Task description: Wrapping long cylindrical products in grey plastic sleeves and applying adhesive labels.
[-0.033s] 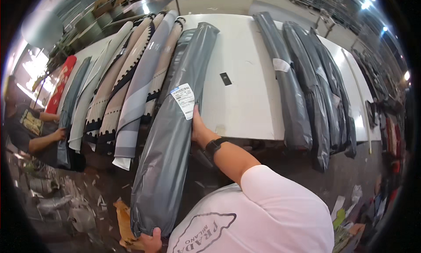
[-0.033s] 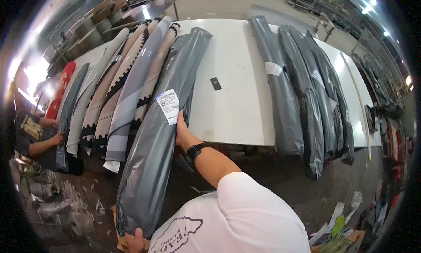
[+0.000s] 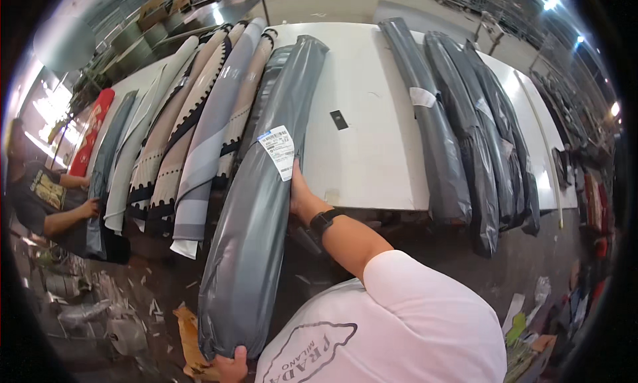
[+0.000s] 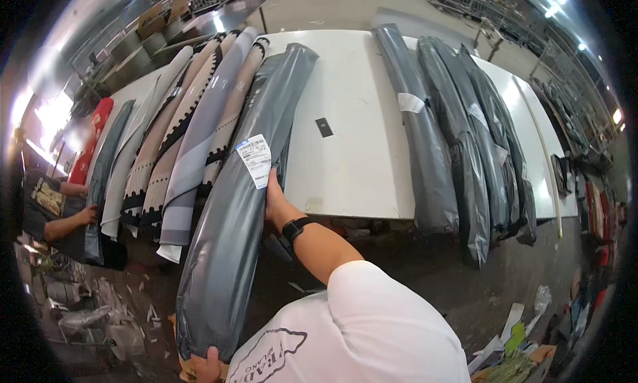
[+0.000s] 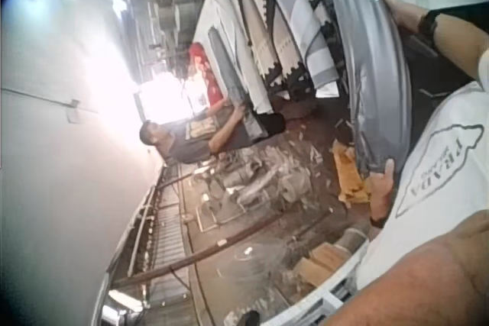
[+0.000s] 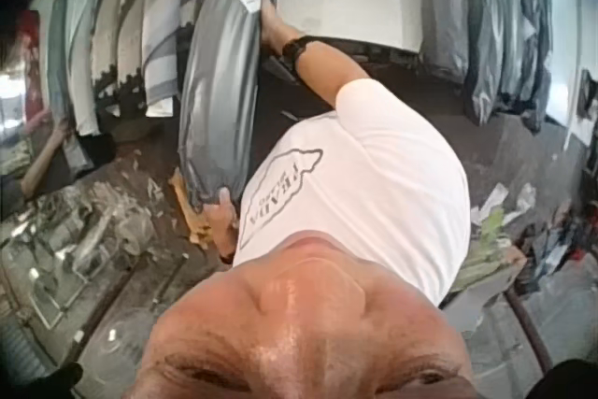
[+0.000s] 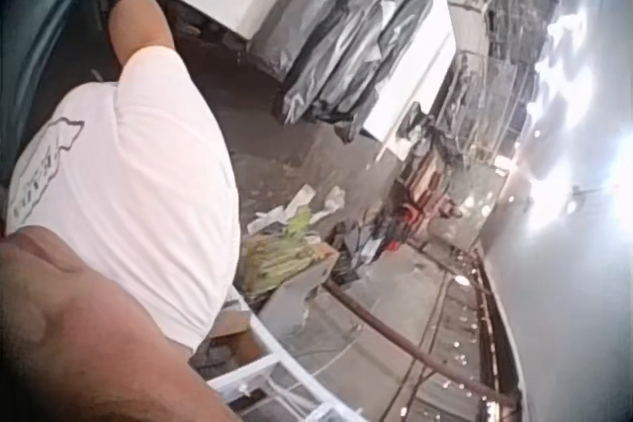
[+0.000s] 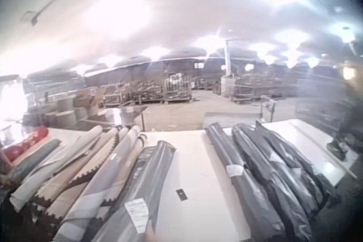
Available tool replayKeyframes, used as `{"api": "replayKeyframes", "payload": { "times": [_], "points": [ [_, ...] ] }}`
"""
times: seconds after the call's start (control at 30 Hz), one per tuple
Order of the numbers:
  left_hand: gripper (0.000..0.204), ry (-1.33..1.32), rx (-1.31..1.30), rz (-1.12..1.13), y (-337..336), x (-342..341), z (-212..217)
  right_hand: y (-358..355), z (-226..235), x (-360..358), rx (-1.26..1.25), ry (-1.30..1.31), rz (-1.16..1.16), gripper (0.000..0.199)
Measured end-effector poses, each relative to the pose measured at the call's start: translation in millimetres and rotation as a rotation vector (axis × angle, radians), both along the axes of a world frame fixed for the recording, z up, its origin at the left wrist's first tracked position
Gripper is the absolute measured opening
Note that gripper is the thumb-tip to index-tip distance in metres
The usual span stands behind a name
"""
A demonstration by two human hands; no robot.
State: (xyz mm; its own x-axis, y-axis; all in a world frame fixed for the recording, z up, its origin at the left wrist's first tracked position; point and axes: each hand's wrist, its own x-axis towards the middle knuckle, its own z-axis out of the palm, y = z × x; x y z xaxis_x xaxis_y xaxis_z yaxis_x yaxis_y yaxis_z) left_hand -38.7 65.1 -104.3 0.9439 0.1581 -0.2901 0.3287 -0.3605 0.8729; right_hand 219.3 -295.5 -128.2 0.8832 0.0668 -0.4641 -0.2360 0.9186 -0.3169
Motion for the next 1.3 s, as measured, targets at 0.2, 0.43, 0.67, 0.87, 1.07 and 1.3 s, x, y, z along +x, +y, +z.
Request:
{"api": "replayKeyframes", "payload": {
  "times": [0.2,0.43,0.67,0.87,1.07,1.3],
  "points": [
    [0.045,0.198,0.110,-0.268,-63,12,22,-38,-9,-38,-0.028,-0.164,-0.164,0.069],
    [0.053,0.296,-0.014,-0.566,-139,0,-26,-143,16,-96,-0.340,-0.336,-0.329,0.066],
    [0.050,0.616,0.055,-1.364,-342,17,-83,-332,96,-160,-1.497,-0.119,-0.565,0.078],
    [0.044,0.330,-0.188,-1.584,-444,12,30,-409,76,-273,-2.140,-0.094,-0.175,0.072],
    [0.033,0.354,-0.256,-0.902,-392,27,-62,-386,64,-326,-2.412,0.277,0.411,0.063],
    [0.025,-0.096,-0.183,0.109,-275,116,-91,-371,68,-315,-2.453,0.458,0.441,0.059]
  ]
}}
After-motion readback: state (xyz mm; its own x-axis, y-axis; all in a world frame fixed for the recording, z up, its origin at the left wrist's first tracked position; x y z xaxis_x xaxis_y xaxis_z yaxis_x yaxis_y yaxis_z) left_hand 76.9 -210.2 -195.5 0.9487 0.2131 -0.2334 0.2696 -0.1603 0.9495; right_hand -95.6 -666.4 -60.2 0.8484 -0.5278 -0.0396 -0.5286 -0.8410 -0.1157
